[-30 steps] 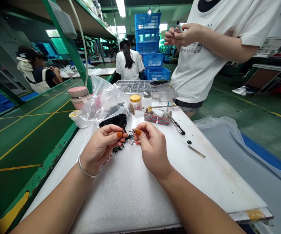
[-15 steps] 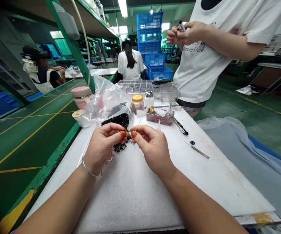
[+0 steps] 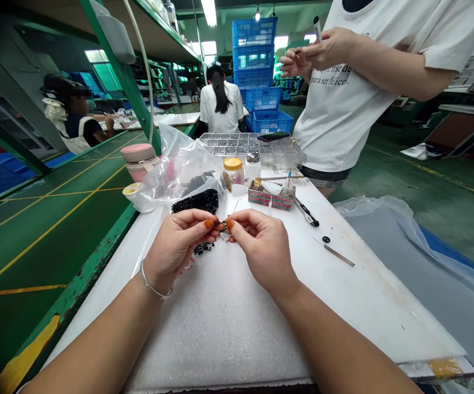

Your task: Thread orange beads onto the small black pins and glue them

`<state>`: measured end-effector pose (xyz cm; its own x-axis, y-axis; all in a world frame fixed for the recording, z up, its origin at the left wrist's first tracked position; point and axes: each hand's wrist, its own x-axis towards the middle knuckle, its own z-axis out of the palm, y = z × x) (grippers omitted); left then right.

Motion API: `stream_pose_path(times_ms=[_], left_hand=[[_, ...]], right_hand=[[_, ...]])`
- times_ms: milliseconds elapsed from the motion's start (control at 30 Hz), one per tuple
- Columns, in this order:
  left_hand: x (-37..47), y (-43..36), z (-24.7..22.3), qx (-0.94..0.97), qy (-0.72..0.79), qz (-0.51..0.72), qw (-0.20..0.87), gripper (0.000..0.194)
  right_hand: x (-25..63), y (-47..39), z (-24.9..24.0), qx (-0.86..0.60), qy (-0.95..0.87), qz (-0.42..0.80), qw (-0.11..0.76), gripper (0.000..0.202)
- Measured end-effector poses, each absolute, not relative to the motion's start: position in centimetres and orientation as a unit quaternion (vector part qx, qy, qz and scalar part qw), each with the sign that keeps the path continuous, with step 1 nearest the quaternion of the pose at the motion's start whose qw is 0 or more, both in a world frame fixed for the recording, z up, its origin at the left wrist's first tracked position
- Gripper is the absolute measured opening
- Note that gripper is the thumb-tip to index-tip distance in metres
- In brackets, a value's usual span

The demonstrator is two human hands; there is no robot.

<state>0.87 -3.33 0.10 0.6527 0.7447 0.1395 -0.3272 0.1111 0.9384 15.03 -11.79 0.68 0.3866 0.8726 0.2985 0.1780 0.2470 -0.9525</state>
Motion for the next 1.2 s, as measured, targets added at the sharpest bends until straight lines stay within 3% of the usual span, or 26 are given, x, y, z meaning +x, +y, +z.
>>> stream_pose_path(times_ms=[1200], left_hand=[[0.78, -3.07, 0.22, 0.533, 0.214, 0.317, 0.755, 0.018]], right_hand=[[15.06, -11.70, 0.55, -0.575, -0.471, 0.289, 0.603, 0.015]])
